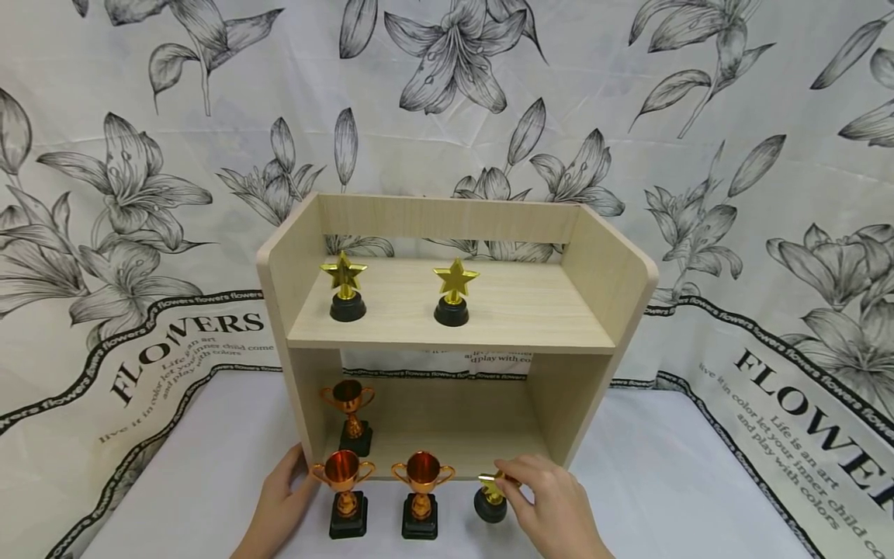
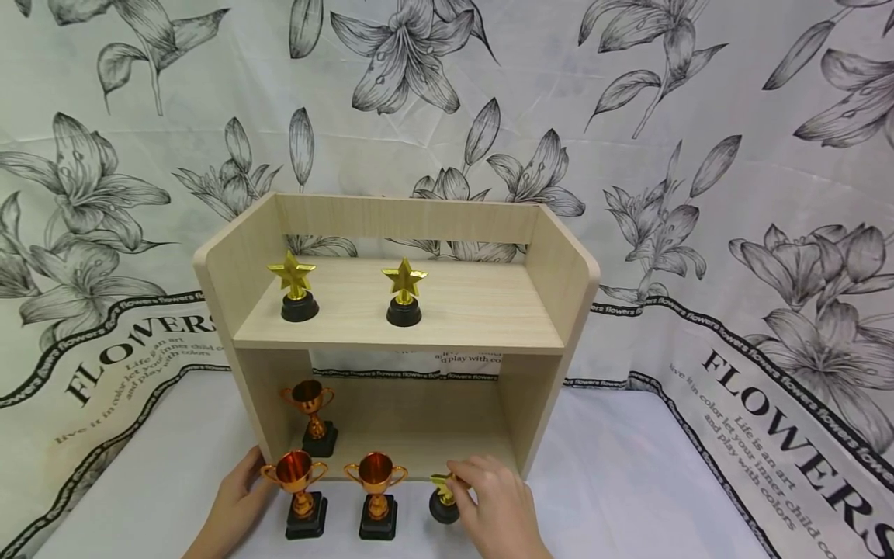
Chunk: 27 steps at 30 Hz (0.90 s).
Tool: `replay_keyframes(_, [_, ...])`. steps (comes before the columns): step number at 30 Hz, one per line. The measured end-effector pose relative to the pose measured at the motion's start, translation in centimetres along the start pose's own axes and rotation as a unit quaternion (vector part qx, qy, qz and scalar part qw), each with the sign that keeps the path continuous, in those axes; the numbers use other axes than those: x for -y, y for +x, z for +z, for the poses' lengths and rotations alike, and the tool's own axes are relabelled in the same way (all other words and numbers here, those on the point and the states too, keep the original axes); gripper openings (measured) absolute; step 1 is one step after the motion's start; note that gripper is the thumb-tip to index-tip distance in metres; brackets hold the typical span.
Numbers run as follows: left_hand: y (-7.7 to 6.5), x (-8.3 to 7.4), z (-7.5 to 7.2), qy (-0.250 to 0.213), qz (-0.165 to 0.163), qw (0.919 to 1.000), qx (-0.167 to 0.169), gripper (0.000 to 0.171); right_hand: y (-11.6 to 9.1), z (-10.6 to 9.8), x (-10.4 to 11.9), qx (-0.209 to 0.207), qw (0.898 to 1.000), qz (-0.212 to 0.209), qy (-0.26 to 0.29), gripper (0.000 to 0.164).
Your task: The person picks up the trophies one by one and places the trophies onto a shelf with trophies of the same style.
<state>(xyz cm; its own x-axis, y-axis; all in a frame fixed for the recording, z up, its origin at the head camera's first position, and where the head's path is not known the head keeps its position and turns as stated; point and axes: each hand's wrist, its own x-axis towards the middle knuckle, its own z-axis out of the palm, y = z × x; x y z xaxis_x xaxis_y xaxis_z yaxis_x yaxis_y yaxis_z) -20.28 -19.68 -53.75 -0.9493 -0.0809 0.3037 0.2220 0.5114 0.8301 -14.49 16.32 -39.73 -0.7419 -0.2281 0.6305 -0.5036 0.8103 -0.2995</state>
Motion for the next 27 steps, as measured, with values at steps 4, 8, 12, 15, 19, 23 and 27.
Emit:
replay_keyframes(4, [-0.06, -0.12, -0.07, -0.008, -0.002, 1.0000, 0.004, 0.051, -0.03, -0.08, -0.03, -0.015, 1.000, -0.011, 0.001, 0.026])
replay_keyframes(8, [-0.06, -0.13, -0.07, -0.007, -0.001, 1.0000, 0.002, 0.050, -0.01, -0.23, 0.09, -0.018, 1.000, -0.011, 0.004, 0.027])
replay_keyframes(12, [-0.02, -0.06, -0.02, -0.002, 0.000, 1.0000, -0.001, 0.049, 0.01, -0.34, 0.21, -0.015, 1.000, -0.008, 0.008, 0.027])
replay_keyframes(15, [-0.01, -0.04, -0.01, -0.001, -0.001, 1.0000, -0.001, 0.050, 0.01, -0.44, 0.24, -0.016, 1.000, -0.012, 0.010, 0.027])
replay_keyframes(19, [-0.04, -0.15, -0.01, 0.001, -0.004, 1.0000, 0.000, 0.050, 0.00, -0.58, 0.31, -0.016, 1.000, -0.015, 0.010, 0.028])
replay_keyframes(23, [-0.05, -0.22, 0.01, 0.001, -0.007, 1.0000, 0.001, 0.050, 0.02, -0.72, 0.30, -0.023, 0.999, -0.027, 0.010, 0.028])
replay_keyframes(27, [-0.03, -0.17, 0.05, 0.002, -0.007, 1.0000, 0.000, 0.050, 0.05, -0.80, 0.24, -0.033, 0.999, -0.040, 0.009, 0.030])
